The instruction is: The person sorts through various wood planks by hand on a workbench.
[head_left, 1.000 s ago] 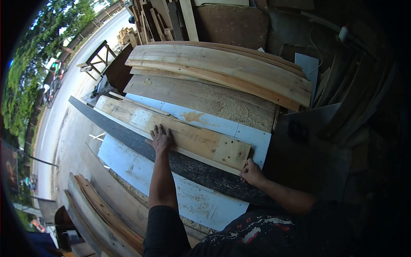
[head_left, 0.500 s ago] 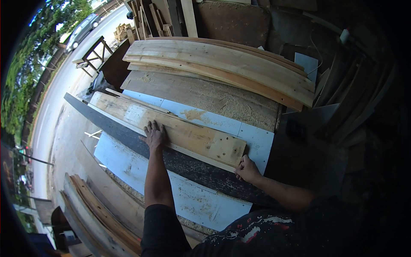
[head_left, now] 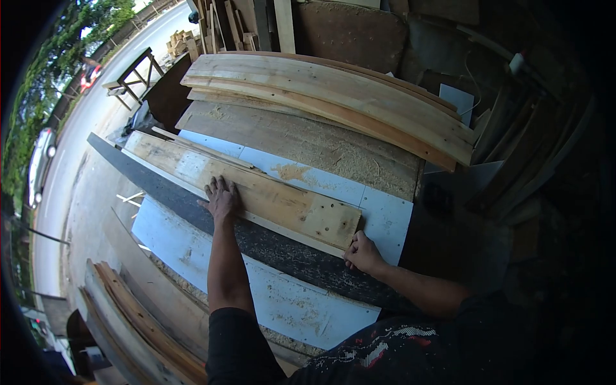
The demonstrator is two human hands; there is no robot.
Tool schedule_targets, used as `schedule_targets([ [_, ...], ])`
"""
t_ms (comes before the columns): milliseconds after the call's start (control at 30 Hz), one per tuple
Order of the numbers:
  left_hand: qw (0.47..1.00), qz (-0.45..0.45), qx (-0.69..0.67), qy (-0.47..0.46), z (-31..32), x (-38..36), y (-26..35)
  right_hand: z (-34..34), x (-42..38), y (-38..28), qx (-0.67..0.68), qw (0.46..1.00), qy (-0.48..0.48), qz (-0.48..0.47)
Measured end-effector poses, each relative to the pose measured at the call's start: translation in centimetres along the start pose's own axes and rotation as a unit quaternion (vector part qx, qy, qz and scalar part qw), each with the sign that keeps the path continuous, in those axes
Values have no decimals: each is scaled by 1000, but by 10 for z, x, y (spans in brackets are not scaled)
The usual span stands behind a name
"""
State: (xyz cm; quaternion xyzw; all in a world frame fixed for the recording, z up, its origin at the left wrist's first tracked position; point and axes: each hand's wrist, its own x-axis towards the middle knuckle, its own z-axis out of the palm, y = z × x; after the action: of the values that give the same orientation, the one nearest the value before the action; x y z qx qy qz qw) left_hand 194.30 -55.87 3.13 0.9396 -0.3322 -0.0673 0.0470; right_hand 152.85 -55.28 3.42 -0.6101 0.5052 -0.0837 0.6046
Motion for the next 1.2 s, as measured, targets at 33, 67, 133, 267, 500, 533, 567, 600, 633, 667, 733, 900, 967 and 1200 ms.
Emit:
schedule_targets([
  [33, 1000, -1, 0, 0, -1, 1, -1, 2, 1, -2, -1, 1000, -1, 4],
  [67, 1000, -1, 1, -3, 0, 4, -4, 3, 2, -3, -1, 1000, -1, 6],
  [133, 1000, -2, 5, -8, -1, 9, -7, 6, 5, -6, 0, 1000, -4, 9],
  [267, 1000, -3, 1, -9, -2, 17, -13, 12, 9, -13, -4, 1000, -10, 5],
  [500, 1000, -3, -12, -1, -1, 29, -23, 21, 19, -20, -15, 1000, -13, -1],
  [533, 1000, -4, -14, 1, -1, 31, -24, 22, 19, -22, -17, 1000, -12, -4],
  [567, 1000, -5, -14, 6, -1, 32, -25, 23, 20, -25, -22, 1000, -18, 5],
  [600, 1000, -6, -14, 10, -1, 34, -26, 24, 21, -28, -26, 999, -23, 14],
  [633, 1000, -6, -14, 15, -1, 35, -26, 25, 21, -31, -30, 999, -28, 23],
  [667, 1000, -8, -11, 16, -1, 37, -27, 26, 22, -33, -30, 999, -29, 23],
  [733, 1000, -10, -5, 19, -2, 40, -29, 29, 24, -37, -29, 999, -31, 23],
  [900, 1000, -8, -11, 14, -6, 47, -35, 37, 33, -37, -21, 999, -24, 8],
  [967, 1000, -7, -10, 11, -7, 50, -38, 40, 37, -36, -24, 999, -22, 3],
  [1200, 1000, -8, -3, 11, -5, 66, -48, 49, 46, -44, -30, 999, -25, 12],
])
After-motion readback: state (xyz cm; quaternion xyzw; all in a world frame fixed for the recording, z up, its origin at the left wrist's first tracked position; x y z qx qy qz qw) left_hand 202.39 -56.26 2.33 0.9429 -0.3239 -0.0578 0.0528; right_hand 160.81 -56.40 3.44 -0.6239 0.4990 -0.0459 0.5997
